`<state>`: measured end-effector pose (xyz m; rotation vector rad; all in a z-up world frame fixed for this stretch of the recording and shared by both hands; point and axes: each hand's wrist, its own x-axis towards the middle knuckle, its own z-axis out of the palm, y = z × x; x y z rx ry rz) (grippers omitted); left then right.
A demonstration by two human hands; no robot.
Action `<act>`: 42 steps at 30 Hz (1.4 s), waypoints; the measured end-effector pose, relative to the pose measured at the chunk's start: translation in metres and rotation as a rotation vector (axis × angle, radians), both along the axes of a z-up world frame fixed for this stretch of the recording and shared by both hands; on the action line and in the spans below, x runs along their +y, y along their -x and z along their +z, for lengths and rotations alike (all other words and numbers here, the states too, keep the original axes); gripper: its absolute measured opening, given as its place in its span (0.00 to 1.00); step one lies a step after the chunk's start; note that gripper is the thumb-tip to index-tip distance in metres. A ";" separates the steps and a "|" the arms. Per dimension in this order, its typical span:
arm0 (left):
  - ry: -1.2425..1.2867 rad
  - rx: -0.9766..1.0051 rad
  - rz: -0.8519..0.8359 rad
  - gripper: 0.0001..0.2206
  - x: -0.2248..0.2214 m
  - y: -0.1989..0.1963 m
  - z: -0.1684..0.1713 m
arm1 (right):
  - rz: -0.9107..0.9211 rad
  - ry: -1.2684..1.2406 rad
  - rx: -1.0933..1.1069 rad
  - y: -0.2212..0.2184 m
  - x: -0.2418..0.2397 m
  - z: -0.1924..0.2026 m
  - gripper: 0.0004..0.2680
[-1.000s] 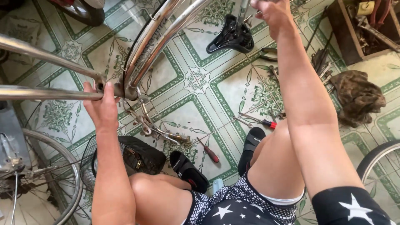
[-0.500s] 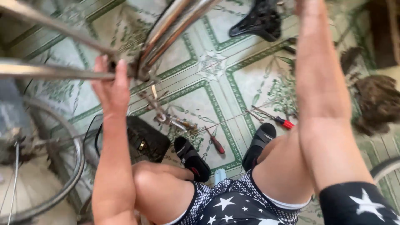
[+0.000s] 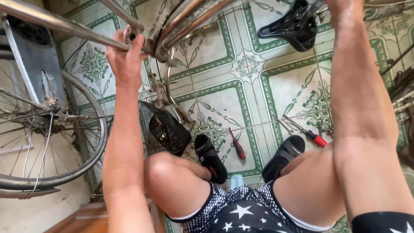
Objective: The person removes a fender from a bicycle frame and uses a screwdriver to tighten a component on the rear wheel axle.
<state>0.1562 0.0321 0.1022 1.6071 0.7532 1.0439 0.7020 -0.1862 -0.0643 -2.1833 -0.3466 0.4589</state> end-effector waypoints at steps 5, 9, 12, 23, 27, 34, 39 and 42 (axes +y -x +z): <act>0.092 -0.014 0.022 0.17 0.020 0.011 -0.016 | 0.001 0.044 -0.039 0.010 0.002 -0.001 0.09; 0.072 -0.113 0.110 0.19 0.035 0.019 -0.026 | 0.018 0.058 -0.055 0.027 0.007 -0.011 0.09; 0.041 -0.096 0.190 0.14 0.053 0.033 -0.031 | 0.054 0.055 -0.086 0.044 0.030 -0.013 0.09; 0.168 0.010 0.225 0.16 0.147 0.102 -0.073 | 0.233 -0.183 -0.429 0.148 0.065 -0.006 0.10; 0.128 0.283 0.153 0.10 0.057 0.144 -0.090 | 0.208 -0.202 -0.428 0.186 0.080 0.018 0.10; 0.170 0.745 -0.691 0.18 -0.237 0.167 -0.143 | 0.229 -0.151 -0.312 0.251 0.066 0.092 0.10; 0.209 0.666 0.092 0.13 -0.130 0.142 -0.153 | 0.219 -0.347 -0.369 0.268 0.055 0.103 0.10; 0.124 0.362 0.364 0.12 0.044 0.140 -0.112 | 0.269 -0.461 -0.549 0.260 0.053 0.081 0.12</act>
